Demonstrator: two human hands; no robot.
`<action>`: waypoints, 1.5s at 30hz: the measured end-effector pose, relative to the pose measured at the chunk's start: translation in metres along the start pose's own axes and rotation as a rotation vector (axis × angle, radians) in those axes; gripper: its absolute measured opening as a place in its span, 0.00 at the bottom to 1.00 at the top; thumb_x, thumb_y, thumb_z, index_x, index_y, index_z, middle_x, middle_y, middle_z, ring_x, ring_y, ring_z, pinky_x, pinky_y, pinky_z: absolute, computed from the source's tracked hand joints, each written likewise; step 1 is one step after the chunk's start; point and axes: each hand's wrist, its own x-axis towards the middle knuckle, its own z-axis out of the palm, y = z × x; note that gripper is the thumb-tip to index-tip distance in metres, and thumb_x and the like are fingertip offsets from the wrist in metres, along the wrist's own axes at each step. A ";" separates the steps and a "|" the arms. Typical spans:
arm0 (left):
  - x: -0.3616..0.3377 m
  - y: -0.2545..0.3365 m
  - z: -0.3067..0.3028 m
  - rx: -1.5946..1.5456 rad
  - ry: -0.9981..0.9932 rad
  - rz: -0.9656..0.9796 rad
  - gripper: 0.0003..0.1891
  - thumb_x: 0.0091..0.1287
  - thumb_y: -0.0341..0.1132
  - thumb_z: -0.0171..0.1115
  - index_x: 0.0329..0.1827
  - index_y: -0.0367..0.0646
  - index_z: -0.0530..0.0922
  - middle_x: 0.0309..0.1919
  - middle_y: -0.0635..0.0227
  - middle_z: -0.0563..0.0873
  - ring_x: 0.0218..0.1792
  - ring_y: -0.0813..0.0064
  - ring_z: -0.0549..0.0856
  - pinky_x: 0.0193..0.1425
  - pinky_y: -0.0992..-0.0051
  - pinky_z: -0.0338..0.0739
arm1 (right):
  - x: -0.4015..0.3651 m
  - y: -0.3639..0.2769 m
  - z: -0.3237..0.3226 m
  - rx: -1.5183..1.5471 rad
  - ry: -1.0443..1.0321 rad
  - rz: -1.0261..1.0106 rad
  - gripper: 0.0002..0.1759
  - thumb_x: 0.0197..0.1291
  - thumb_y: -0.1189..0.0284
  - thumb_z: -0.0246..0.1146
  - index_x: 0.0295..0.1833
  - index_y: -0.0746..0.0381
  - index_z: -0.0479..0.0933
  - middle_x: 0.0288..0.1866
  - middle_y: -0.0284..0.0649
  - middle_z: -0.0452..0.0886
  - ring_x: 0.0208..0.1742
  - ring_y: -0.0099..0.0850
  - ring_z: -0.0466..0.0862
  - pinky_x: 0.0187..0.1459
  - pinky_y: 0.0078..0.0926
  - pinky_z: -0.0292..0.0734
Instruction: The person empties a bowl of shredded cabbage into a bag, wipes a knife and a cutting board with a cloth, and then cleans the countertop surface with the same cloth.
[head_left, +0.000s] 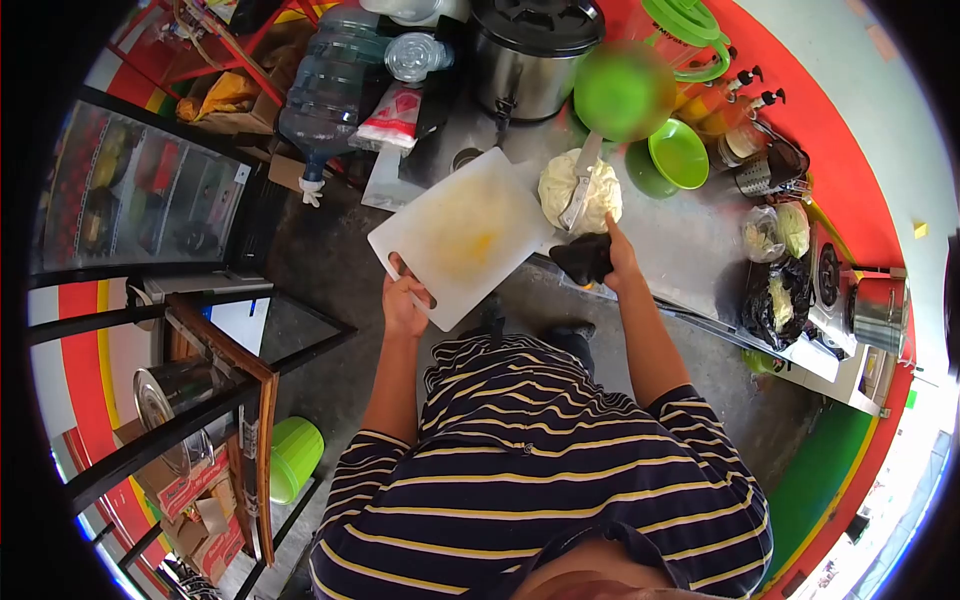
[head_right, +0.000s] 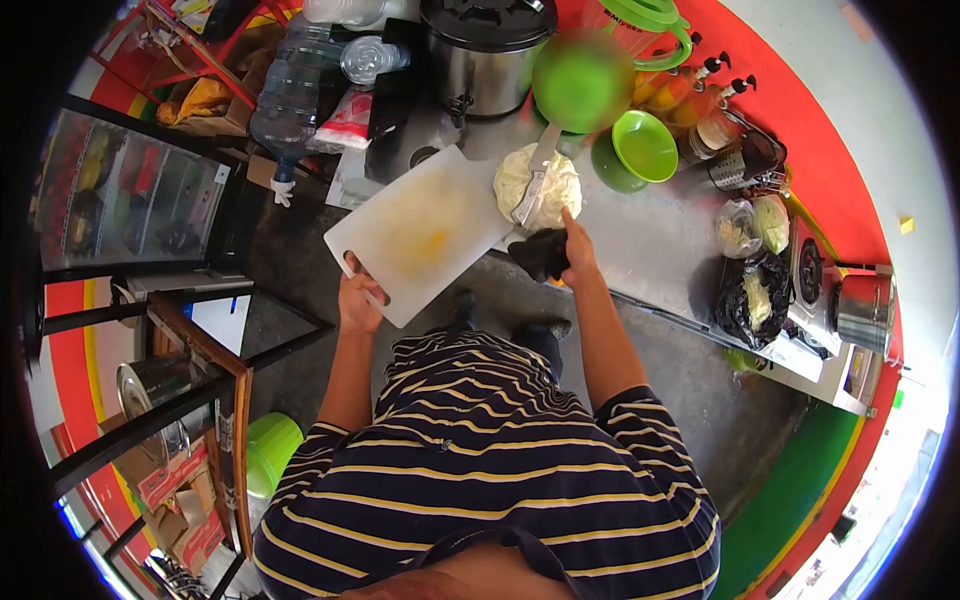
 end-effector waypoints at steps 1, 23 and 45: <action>-0.002 -0.002 0.005 -0.010 0.021 0.004 0.38 0.51 0.14 0.47 0.71 0.47 0.66 0.61 0.54 0.80 0.62 0.56 0.82 0.67 0.62 0.80 | -0.007 0.007 0.000 -0.073 0.031 0.019 0.26 0.72 0.48 0.68 0.58 0.60 0.79 0.47 0.40 0.87 0.39 0.33 0.88 0.43 0.40 0.89; -0.015 0.048 -0.032 -0.173 -0.153 -0.121 0.26 0.67 0.25 0.57 0.70 0.49 0.73 0.50 0.65 0.88 0.56 0.67 0.85 0.62 0.63 0.80 | -0.057 0.097 0.133 -0.316 -0.360 0.154 0.29 0.71 0.59 0.71 0.69 0.64 0.77 0.64 0.39 0.84 0.57 0.31 0.85 0.59 0.30 0.80; 0.172 0.021 0.050 1.822 -0.331 0.472 0.12 0.60 0.33 0.77 0.45 0.42 0.88 0.50 0.56 0.85 0.53 0.50 0.85 0.60 0.58 0.81 | -0.066 0.046 0.089 -0.447 -0.136 -0.164 0.20 0.72 0.69 0.68 0.60 0.74 0.82 0.54 0.45 0.90 0.52 0.32 0.88 0.58 0.30 0.81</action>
